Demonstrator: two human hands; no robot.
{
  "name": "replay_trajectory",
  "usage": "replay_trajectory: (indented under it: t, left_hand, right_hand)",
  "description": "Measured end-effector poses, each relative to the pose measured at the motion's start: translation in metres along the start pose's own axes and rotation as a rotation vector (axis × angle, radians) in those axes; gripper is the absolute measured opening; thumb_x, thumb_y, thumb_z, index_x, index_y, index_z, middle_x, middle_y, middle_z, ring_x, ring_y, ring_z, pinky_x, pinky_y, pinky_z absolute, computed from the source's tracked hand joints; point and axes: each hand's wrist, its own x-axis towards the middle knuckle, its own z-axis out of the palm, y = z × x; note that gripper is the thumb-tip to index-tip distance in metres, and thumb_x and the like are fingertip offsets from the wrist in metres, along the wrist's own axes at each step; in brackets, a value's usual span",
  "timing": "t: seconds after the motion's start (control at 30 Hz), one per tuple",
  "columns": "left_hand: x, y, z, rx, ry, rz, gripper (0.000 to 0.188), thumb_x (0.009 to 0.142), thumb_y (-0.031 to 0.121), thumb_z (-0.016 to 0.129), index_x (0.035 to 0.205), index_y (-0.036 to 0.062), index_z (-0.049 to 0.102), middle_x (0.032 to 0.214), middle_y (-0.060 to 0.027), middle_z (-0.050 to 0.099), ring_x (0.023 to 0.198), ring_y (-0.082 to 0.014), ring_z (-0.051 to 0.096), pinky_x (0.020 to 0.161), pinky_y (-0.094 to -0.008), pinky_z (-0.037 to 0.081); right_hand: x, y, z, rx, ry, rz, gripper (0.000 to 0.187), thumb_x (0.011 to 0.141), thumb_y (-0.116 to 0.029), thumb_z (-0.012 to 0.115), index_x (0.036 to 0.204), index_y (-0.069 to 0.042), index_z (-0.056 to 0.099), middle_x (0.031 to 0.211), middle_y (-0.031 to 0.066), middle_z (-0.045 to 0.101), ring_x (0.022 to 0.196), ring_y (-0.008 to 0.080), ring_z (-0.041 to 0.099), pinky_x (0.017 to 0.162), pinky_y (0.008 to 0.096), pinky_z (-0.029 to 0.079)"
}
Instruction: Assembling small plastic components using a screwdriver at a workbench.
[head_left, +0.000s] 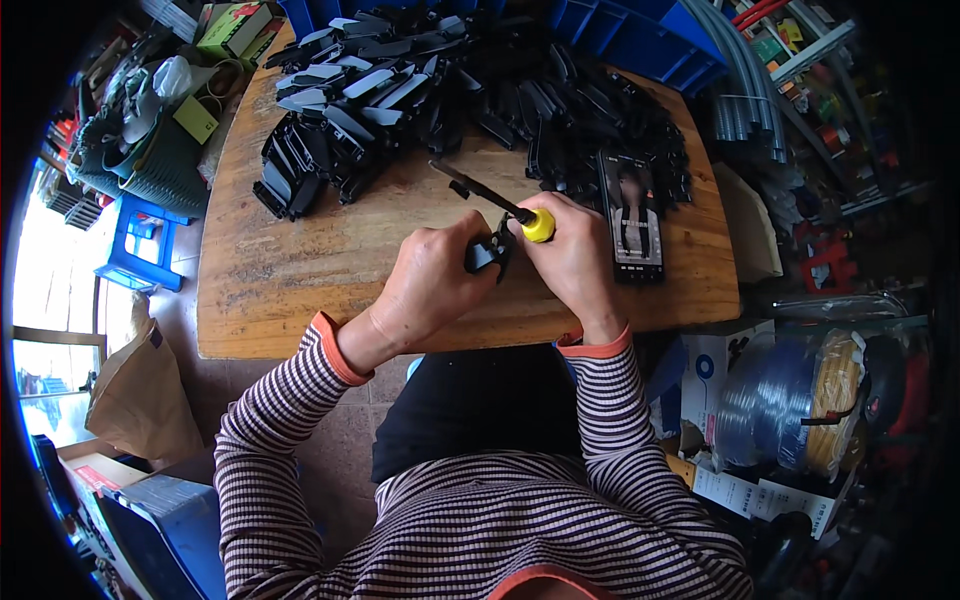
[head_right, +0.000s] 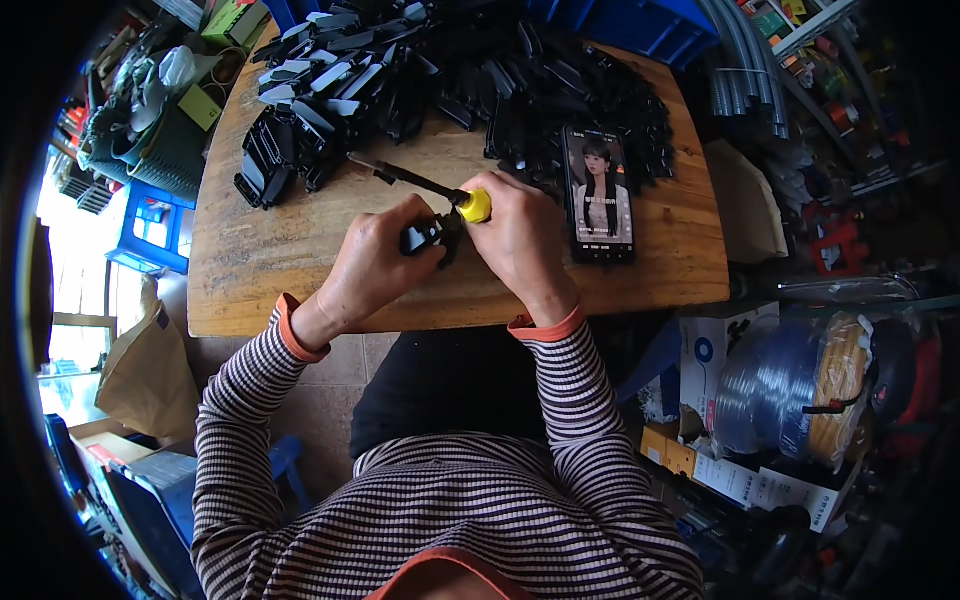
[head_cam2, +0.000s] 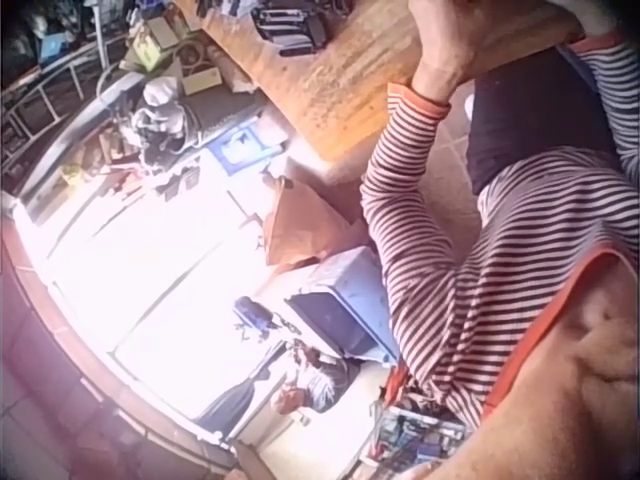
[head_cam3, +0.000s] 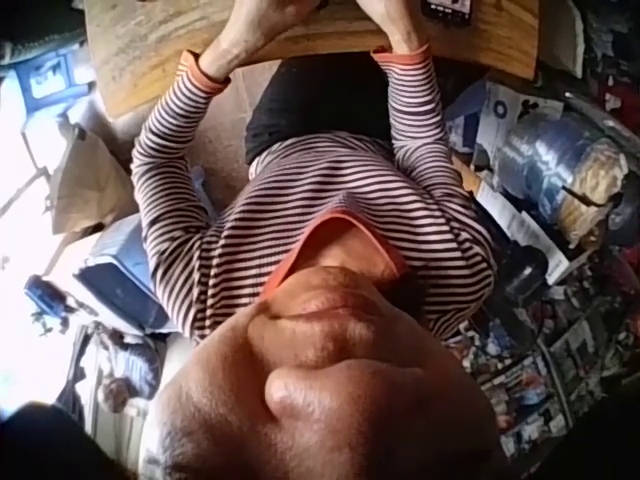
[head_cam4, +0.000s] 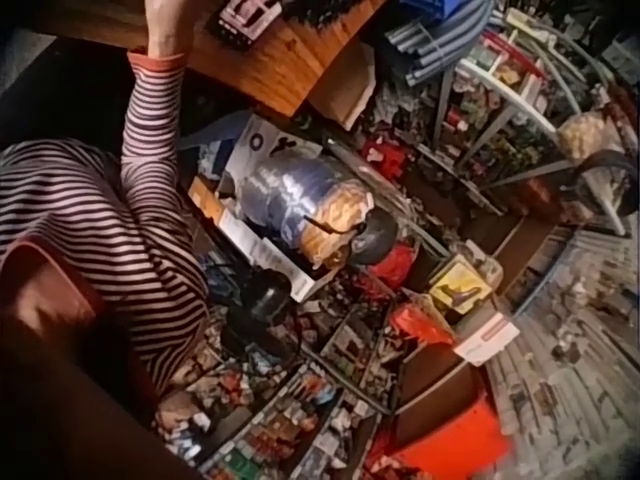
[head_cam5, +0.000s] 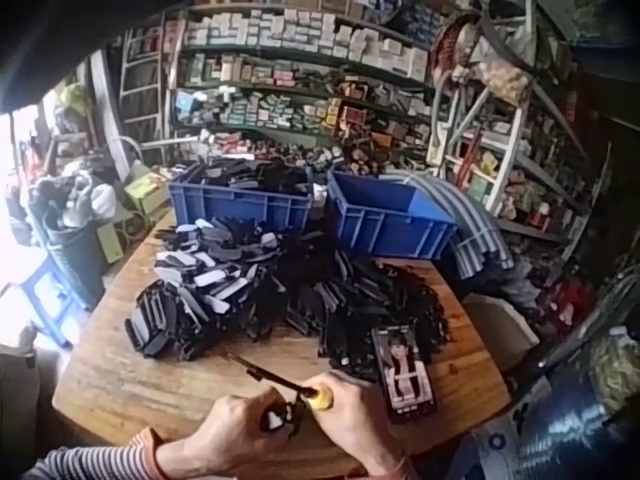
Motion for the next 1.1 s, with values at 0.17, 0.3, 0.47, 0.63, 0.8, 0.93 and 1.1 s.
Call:
replay_trajectory:
  t: [0.17, 0.3, 0.47, 0.63, 0.8, 0.93, 1.1]
  left_hand:
    - [-0.005, 0.000, -0.012, 0.193, -0.048, 0.384, 0.032, 0.071, 0.011, 0.070, 0.098, 0.0024, 0.056, 0.100, -0.0158, 0.064, 0.094, -0.0293, 0.063, 0.078, -0.0367, 0.051]
    - [-0.010, -0.007, -0.008, 0.364, -0.112, 0.622, 0.035, 0.072, 0.014, 0.069, 0.102, 0.0048, 0.054, 0.117, -0.0135, 0.059, 0.112, -0.0281, 0.055, 0.089, -0.0366, 0.048]
    - [-0.013, -0.010, -0.006, 0.398, -0.129, 0.642, 0.034, 0.074, 0.016, 0.068, 0.103, 0.0052, 0.053, 0.117, -0.0130, 0.058, 0.115, -0.0271, 0.053, 0.093, -0.0370, 0.047]
    - [-0.012, -0.013, -0.003, 0.335, -0.202, 0.606, 0.053, 0.062, 0.017, 0.077, 0.107, 0.0041, 0.053, 0.123, -0.0152, 0.056, 0.119, -0.0326, 0.052, 0.098, -0.0423, 0.045]
    - [-0.013, -0.013, -0.003, 0.293, -0.195, 0.569, 0.052, 0.060, 0.015, 0.077, 0.104, 0.0037, 0.053, 0.120, -0.0145, 0.058, 0.115, -0.0328, 0.054, 0.096, -0.0415, 0.046]
    - [-0.013, -0.012, -0.002, 0.273, -0.237, 0.548, 0.049, 0.061, 0.015, 0.077, 0.102, 0.0036, 0.053, 0.118, -0.0141, 0.059, 0.112, -0.0330, 0.055, 0.095, -0.0411, 0.047]
    - [-0.013, -0.011, -0.002, 0.299, -0.179, 0.573, 0.046, 0.063, 0.014, 0.077, 0.101, 0.0034, 0.053, 0.119, -0.0147, 0.058, 0.113, -0.0327, 0.055, 0.095, -0.0412, 0.048]
  right_hand:
    - [0.002, -0.004, -0.001, 0.096, 0.038, 0.009, 0.014, 0.076, -0.001, 0.069, 0.089, -0.004, 0.064, 0.081, 0.0117, 0.066, 0.075, 0.0309, 0.066, 0.064, 0.0339, 0.051]
    - [0.005, 0.000, -0.005, 0.081, 0.057, 0.019, 0.013, 0.081, -0.006, 0.072, 0.089, 0.000, 0.064, 0.082, 0.0125, 0.066, 0.070, 0.0224, 0.063, 0.066, 0.0289, 0.048]
    - [0.006, -0.008, -0.003, -0.052, -0.024, -0.041, 0.016, 0.076, -0.001, 0.072, 0.090, -0.001, 0.064, 0.084, 0.0113, 0.065, 0.072, 0.0265, 0.064, 0.065, 0.0304, 0.049]
    - [0.012, -0.017, -0.004, -0.258, -0.086, -0.225, 0.018, 0.069, 0.005, 0.067, 0.084, -0.003, 0.060, 0.080, 0.0101, 0.061, 0.073, 0.0292, 0.063, 0.062, 0.0372, 0.050]
    - [0.013, -0.019, -0.002, -0.330, -0.144, -0.313, 0.016, 0.067, 0.006, 0.064, 0.079, -0.002, 0.057, 0.078, 0.0105, 0.057, 0.074, 0.0295, 0.061, 0.062, 0.0395, 0.050]
    - [0.015, -0.022, -0.006, -0.351, -0.194, -0.329, 0.016, 0.067, 0.006, 0.063, 0.079, -0.001, 0.057, 0.078, 0.0113, 0.056, 0.074, 0.0306, 0.061, 0.062, 0.0400, 0.050]
    - [0.021, -0.017, -0.006, -0.341, -0.209, -0.335, 0.014, 0.070, 0.003, 0.067, 0.078, 0.000, 0.056, 0.078, 0.0114, 0.057, 0.073, 0.0302, 0.061, 0.062, 0.0370, 0.050]
